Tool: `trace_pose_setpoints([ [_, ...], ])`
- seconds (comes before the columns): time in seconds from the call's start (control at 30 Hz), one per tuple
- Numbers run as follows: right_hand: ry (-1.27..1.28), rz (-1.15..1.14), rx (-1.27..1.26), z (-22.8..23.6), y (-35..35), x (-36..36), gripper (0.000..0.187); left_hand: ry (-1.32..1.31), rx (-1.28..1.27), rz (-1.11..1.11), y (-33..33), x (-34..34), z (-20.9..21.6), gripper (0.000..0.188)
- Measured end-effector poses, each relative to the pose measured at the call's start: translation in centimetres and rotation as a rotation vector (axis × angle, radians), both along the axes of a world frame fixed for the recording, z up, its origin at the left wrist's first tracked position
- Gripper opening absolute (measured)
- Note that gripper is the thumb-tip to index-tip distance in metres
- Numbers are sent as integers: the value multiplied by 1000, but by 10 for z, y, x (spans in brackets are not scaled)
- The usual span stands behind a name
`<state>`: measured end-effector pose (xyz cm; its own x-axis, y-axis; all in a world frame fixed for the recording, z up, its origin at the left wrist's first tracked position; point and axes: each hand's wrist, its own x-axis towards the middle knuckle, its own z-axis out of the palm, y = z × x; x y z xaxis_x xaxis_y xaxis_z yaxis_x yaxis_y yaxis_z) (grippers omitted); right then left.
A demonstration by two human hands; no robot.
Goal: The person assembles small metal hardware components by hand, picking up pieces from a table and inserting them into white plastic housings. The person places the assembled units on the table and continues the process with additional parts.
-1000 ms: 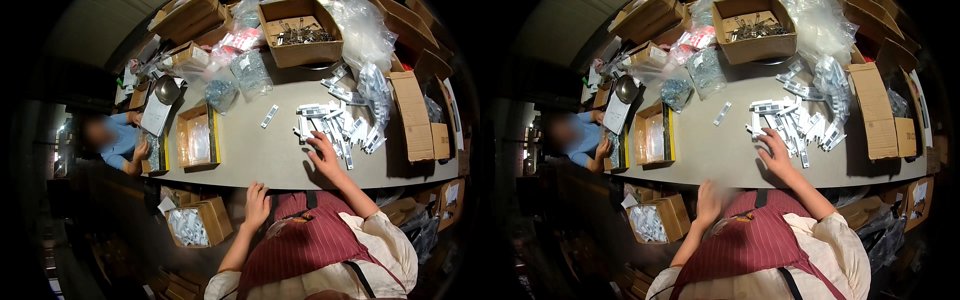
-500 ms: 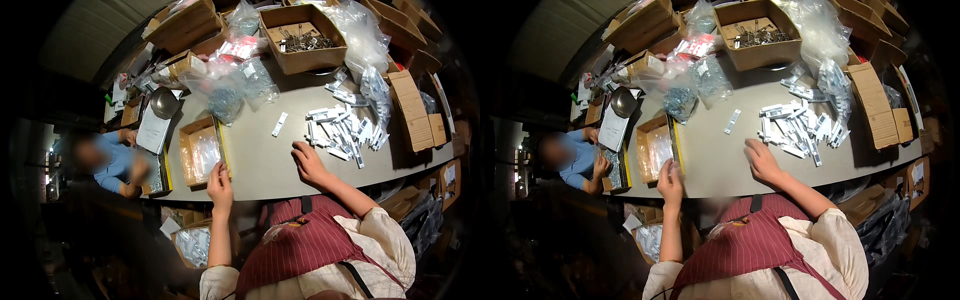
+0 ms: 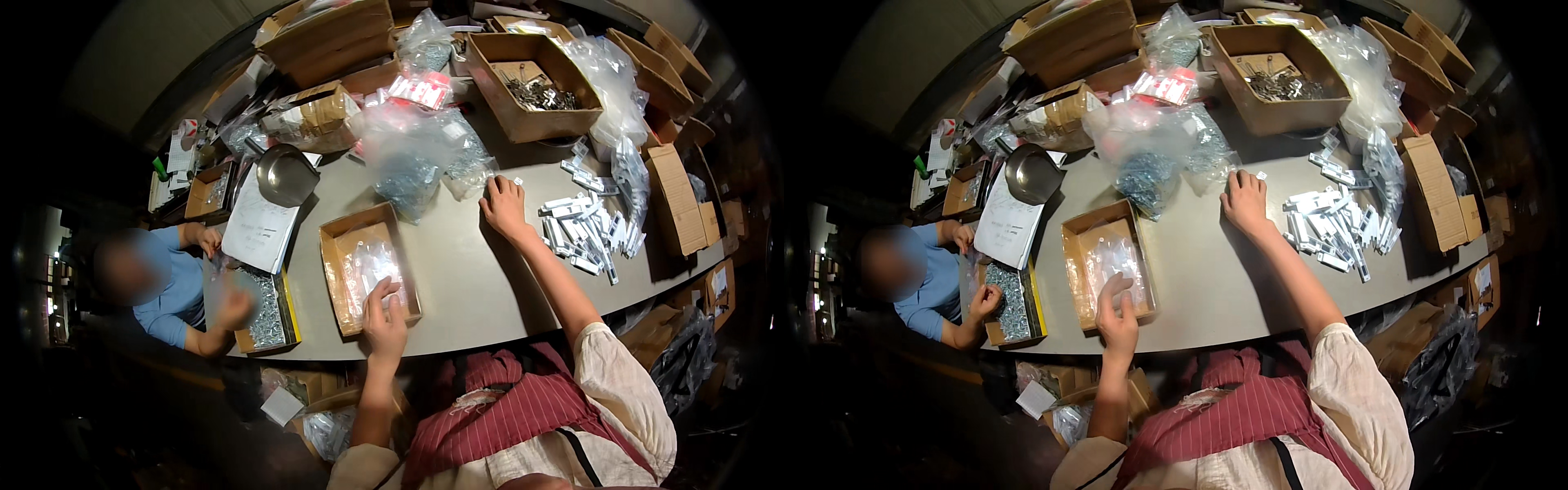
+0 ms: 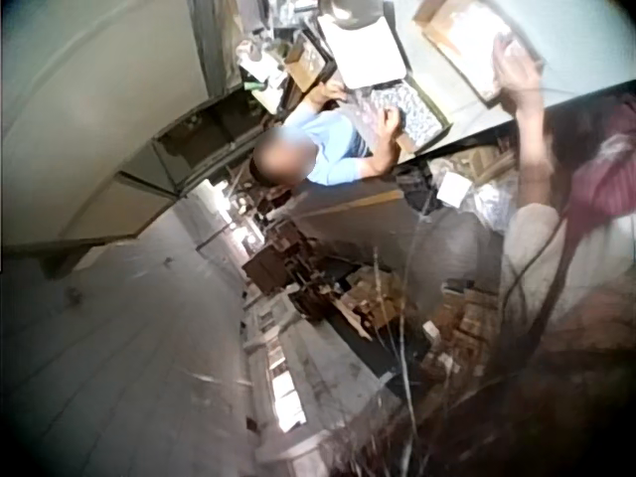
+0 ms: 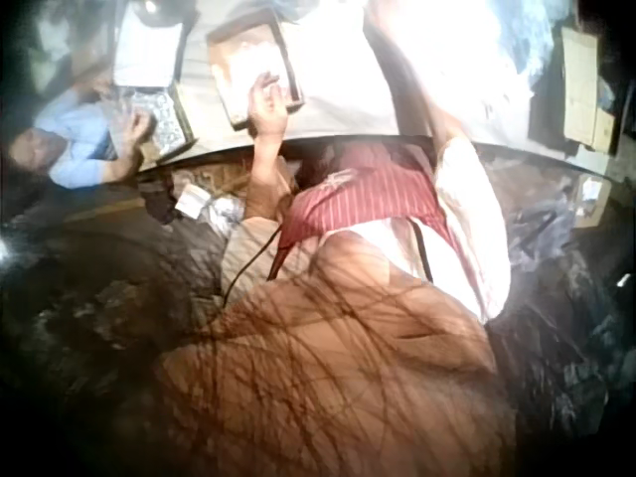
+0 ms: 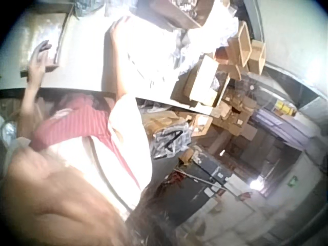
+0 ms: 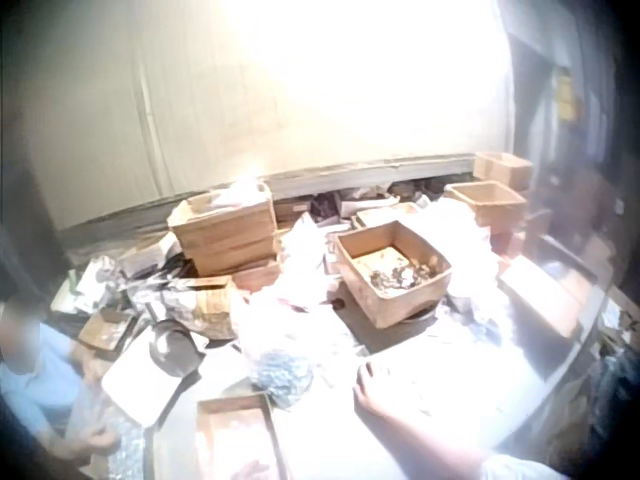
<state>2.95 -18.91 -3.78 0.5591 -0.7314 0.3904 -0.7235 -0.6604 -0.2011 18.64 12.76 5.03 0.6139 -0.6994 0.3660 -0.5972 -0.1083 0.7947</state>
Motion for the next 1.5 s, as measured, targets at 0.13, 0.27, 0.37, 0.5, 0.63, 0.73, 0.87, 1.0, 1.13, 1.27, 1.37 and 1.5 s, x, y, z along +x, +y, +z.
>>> trace_pose_setpoints([
  [0.13, -6, 120, -77, -1, 3, 2, 45, -64, -20, 32, 9, 22, 8, 22],
  [0.27, -23, 218, -72, 1, 12, -5, 44, 23, -37, 130, 19, 14, 10, 19],
  [0.37, -44, 300, -69, 3, 18, -13, 46, 49, -13, 178, 25, 2, 4, 17],
  [0.5, -54, 357, 134, 6, 33, -35, 48, 223, 7, 248, 31, -14, 0, 19],
  [0.63, -332, 386, 223, 11, 27, -22, 38, 362, -120, 292, 26, -17, -16, 25],
  [0.73, -399, 300, 295, 4, -10, 10, 41, 437, -179, 218, 4, -12, -26, 31],
  [0.87, -319, 169, 176, -23, -59, 53, 44, 327, -89, 166, -36, -7, -10, 37],
  [1.0, -412, 96, 46, -23, -36, 75, 43, 129, 91, 207, -47, 19, -16, 34],
  [1.13, -375, 251, 162, -18, -19, 55, 39, 113, 278, 162, -45, 35, -33, 31],
  [1.27, -469, 257, 150, -13, 11, 33, 28, 28, 355, 123, -46, 42, -38, 33],
  [1.37, -449, 275, 275, -14, 36, 5, 30, -5, 358, 123, -48, 45, -31, 34],
  [1.5, -517, 419, 285, 6, 51, -18, 36, 19, 321, 141, -39, 54, -45, 43],
])
